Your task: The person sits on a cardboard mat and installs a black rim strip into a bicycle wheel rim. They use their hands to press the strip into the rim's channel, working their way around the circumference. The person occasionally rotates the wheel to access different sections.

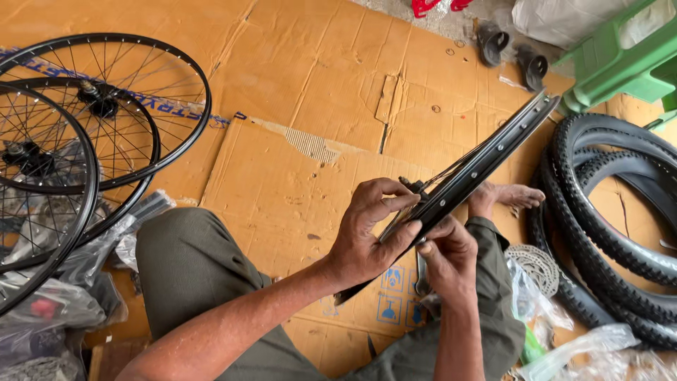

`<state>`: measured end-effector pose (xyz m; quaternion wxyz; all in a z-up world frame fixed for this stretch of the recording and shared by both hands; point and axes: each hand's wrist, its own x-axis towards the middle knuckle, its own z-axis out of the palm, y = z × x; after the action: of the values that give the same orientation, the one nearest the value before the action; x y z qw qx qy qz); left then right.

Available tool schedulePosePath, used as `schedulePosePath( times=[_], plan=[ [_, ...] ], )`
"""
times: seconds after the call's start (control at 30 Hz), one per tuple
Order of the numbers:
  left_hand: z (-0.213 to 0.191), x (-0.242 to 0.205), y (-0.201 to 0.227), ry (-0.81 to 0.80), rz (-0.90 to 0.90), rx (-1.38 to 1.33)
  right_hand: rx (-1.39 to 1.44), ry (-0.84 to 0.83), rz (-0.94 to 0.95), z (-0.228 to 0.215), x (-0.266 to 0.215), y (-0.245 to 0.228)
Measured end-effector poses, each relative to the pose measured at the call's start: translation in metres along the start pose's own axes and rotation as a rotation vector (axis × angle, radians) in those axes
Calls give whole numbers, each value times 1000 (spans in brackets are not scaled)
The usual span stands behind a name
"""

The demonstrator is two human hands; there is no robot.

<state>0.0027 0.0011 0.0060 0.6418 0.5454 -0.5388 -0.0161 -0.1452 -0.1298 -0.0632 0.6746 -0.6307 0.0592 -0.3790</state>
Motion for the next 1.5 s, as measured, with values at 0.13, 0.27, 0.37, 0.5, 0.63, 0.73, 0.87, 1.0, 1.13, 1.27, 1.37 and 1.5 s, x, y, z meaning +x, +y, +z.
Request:
schedulePosePath(
  times=[0.13, 0.27, 0.37, 0.5, 0.63, 0.73, 0.87, 1.0, 1.13, 1.27, 1.37, 1.5],
  plan=[
    [1, -2, -14, 32, -73, -21, -362, 164, -217, 18, 5, 4],
    [-5, 9, -11, -127, -340, -191, -781, 426, -535, 42, 15, -11],
    [-9, 18, -8, -172, -271, -145, -868, 293, -446, 38, 6, -5],
    [-8, 17, 2, -115, 58, 139, -283, 259, -203, 17, 16, 38],
    [-8, 11, 5, -101, 60, 133, -48, 195, -47, 6, 14, 52],
    [-8, 10, 4, -57, 84, 139, -39, 116, -56, 17, 13, 31],
    [-8, 7, 2, -21, 55, 83, -118, 86, -85, 32, 16, 4],
    [-4, 6, 7, -28, 51, 59, -605, 356, -310, 39, 21, 4],
    [-5, 8, 7, -23, 12, 107, -474, 402, -369, 43, 12, 27],
    [-12, 9, 3, 11, 41, 167, -171, 271, -104, 19, -8, 31],
    [-9, 1, 0, -30, -1, 122, -130, 67, 0, -2, 7, 22],
    [-8, 8, -1, -172, 22, -38, -243, -108, 151, -11, 21, 16]
  ],
)
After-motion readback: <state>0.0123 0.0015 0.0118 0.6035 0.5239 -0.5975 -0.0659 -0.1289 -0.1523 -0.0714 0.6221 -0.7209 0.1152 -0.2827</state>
